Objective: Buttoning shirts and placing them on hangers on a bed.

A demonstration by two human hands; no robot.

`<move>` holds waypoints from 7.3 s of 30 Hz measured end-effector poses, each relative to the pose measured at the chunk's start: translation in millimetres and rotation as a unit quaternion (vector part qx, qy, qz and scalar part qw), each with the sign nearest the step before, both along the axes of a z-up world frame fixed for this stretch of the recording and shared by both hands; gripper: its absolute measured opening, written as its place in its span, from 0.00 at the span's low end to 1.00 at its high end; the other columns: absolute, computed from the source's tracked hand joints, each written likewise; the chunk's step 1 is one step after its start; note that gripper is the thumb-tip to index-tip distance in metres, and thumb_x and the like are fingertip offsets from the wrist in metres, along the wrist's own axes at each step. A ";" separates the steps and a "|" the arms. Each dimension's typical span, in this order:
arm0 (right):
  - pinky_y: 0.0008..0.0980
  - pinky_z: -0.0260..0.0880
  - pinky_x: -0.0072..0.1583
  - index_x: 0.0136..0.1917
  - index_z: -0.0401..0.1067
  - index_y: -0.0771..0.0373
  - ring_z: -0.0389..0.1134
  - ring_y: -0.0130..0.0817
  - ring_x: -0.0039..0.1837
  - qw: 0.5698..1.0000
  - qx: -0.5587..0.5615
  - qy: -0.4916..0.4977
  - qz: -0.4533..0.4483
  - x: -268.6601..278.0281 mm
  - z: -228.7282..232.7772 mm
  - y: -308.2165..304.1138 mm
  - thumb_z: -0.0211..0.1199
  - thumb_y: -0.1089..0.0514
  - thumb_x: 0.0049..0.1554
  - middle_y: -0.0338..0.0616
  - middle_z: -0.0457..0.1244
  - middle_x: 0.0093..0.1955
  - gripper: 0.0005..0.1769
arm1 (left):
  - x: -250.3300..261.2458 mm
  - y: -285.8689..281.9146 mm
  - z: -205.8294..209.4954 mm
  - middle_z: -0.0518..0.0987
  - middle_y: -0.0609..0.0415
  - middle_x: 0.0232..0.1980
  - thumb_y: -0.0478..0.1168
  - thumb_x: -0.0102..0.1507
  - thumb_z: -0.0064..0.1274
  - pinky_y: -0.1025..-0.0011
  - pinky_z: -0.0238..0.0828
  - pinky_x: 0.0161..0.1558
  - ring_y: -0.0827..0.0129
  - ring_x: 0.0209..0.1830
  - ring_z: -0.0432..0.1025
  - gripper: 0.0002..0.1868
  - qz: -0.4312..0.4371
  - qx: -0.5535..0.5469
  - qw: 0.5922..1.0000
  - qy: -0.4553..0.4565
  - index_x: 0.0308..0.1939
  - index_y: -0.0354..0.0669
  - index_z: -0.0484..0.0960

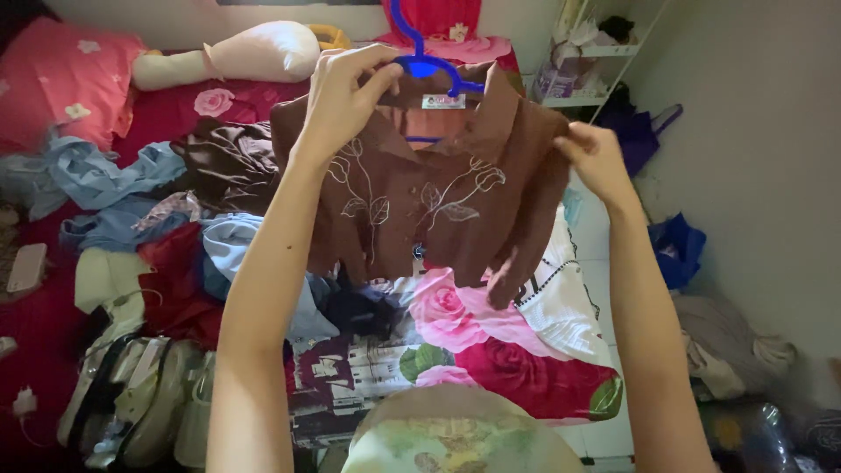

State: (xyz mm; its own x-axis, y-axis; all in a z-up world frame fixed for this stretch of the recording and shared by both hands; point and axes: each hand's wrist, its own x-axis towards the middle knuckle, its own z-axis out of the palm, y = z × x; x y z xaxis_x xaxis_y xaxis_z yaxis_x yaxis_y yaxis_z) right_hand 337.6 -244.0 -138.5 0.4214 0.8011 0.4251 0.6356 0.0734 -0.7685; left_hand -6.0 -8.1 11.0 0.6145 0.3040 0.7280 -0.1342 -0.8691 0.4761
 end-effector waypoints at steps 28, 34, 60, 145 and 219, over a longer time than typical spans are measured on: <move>0.62 0.42 0.73 0.53 0.80 0.66 0.70 0.47 0.61 0.958 0.118 -0.259 0.024 -122.2 95.6 54.4 0.70 0.56 0.58 0.46 0.70 0.56 0.12 | 20.2 -34.3 -34.0 0.84 0.51 0.38 0.45 0.65 0.61 0.60 0.66 0.53 0.55 0.43 0.75 0.11 0.020 0.118 0.993 0.023 0.48 0.46 0.88; 0.59 0.45 0.80 0.51 0.79 0.60 0.73 0.36 0.55 0.981 0.121 -0.149 -0.017 -105.5 87.5 56.4 0.67 0.56 0.63 0.37 0.72 0.47 0.06 | -12.6 -22.5 -35.5 0.82 0.44 0.47 0.43 0.63 0.63 0.58 0.69 0.52 0.52 0.49 0.75 0.17 0.035 0.086 0.996 0.008 0.51 0.38 0.84; 0.29 0.69 0.61 0.53 0.77 0.68 0.69 0.32 0.58 0.970 0.200 -0.133 0.045 -115.6 103.4 42.1 0.68 0.63 0.64 0.44 0.65 0.59 0.06 | 31.9 -39.0 -13.7 0.83 0.52 0.48 0.47 0.63 0.63 0.56 0.64 0.59 0.54 0.54 0.73 0.15 0.069 0.209 0.975 0.031 0.48 0.43 0.87; 0.65 0.36 0.77 0.82 0.46 0.49 0.36 0.53 0.84 0.914 -0.382 -0.133 -0.036 -14.9 -490.7 -207.2 0.63 0.38 0.55 0.56 0.33 0.85 0.49 | 229.7 -206.4 -694.9 0.85 0.51 0.42 0.34 0.67 0.52 0.76 0.72 0.31 0.74 0.30 0.75 0.12 0.214 -0.767 0.604 -0.037 0.54 0.36 0.79; 0.38 0.68 0.63 0.61 0.73 0.70 0.68 0.40 0.60 0.947 -0.190 -0.066 0.249 -154.0 117.0 291.5 0.72 0.60 0.55 0.53 0.66 0.58 0.22 | -57.3 176.6 90.3 0.80 0.57 0.42 0.38 0.62 0.65 0.73 0.69 0.45 0.75 0.41 0.73 0.13 -0.279 0.027 0.927 0.248 0.47 0.39 0.80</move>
State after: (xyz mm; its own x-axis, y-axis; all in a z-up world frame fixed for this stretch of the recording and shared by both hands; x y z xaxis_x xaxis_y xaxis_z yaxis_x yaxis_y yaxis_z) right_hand 183.6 47.5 -21.5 -0.0864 0.9924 0.0880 0.6869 0.1233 -0.7162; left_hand -63.4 168.5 101.3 0.9288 -0.1900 0.3180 -0.3453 -0.7552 0.5572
